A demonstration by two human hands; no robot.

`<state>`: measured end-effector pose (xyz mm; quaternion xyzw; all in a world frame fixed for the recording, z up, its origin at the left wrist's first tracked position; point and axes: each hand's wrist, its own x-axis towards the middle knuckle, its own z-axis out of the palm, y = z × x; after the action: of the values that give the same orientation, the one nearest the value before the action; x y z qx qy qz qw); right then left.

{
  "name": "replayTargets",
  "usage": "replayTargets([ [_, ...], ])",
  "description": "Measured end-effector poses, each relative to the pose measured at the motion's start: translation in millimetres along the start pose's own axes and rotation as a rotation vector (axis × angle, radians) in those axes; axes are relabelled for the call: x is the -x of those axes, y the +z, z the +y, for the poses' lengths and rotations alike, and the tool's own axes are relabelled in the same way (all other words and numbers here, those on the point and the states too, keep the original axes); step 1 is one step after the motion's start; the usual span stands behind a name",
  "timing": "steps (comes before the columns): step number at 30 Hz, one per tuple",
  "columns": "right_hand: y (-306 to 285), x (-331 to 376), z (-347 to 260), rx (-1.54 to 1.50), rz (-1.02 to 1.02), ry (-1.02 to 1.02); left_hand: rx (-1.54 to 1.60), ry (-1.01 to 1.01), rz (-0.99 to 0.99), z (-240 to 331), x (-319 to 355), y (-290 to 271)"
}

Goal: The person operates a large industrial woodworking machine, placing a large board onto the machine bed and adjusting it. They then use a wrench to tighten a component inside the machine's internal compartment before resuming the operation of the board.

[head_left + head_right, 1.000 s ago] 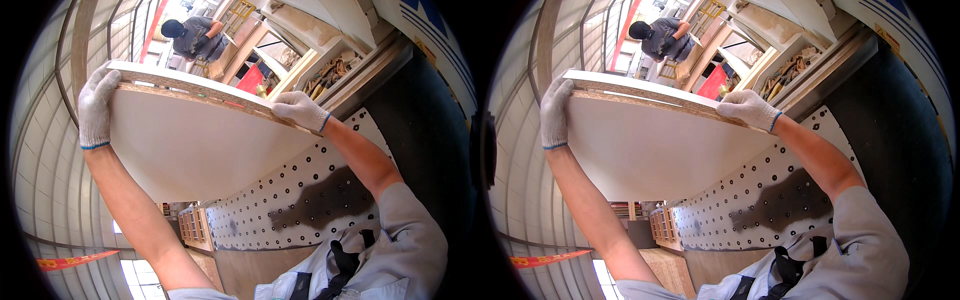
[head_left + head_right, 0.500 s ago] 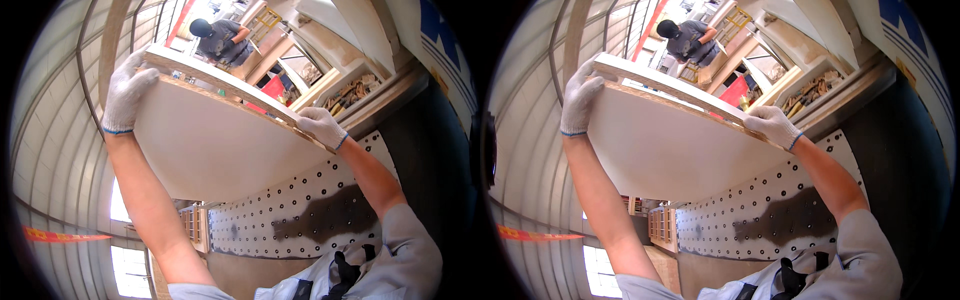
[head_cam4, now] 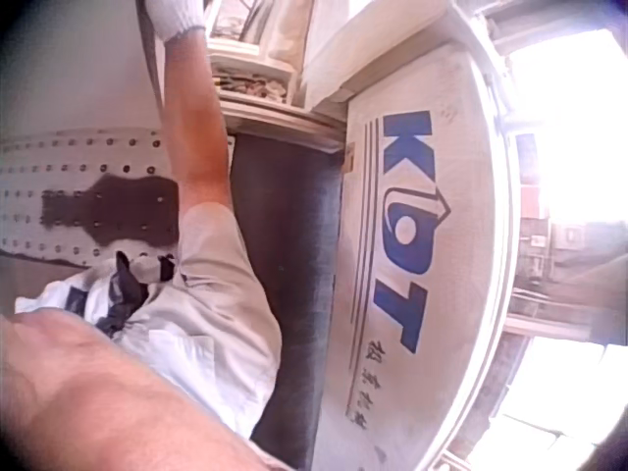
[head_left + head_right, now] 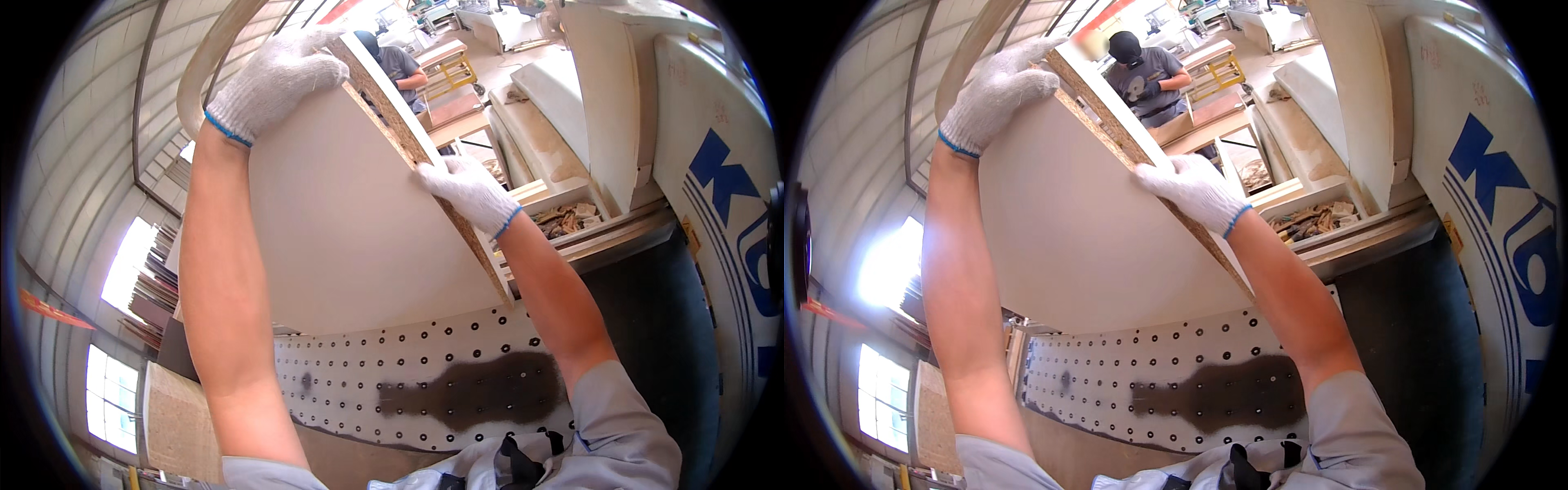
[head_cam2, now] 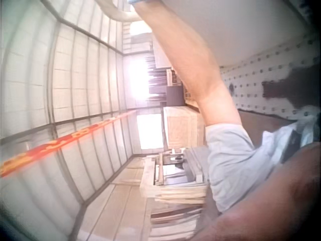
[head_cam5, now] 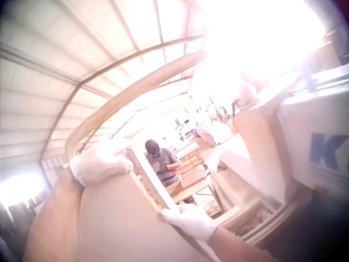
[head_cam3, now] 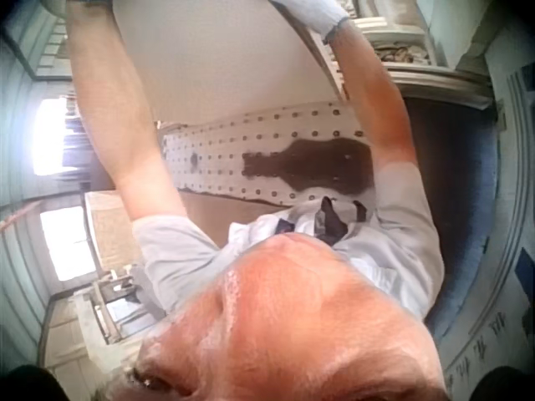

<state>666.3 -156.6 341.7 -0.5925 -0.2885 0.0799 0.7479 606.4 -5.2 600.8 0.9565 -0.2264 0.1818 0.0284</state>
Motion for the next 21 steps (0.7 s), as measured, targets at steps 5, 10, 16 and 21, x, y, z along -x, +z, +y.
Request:
replayTargets([
  [5, 2.8, -19.2, -12.9, -0.087, -0.039, 0.032, 0.198, 0.029, -0.066, -12.5, -3.3, 0.6],
  [10, 2.9, -8.4, -11.9, -0.002, -0.020, -0.012, 0.151, -0.017, -0.013, -4.4, -1.5, -0.1],
  [16, -9.3, -2.0, 9.8, -0.068, -0.086, -0.012, 0.167, 0.103, -0.028, -11.2, -4.2, 3.6],
  [21, -11.2, 15.2, 31.1, -0.121, -0.079, 0.063, 0.233, 0.051, -0.077, -7.2, -3.8, 2.9],
])
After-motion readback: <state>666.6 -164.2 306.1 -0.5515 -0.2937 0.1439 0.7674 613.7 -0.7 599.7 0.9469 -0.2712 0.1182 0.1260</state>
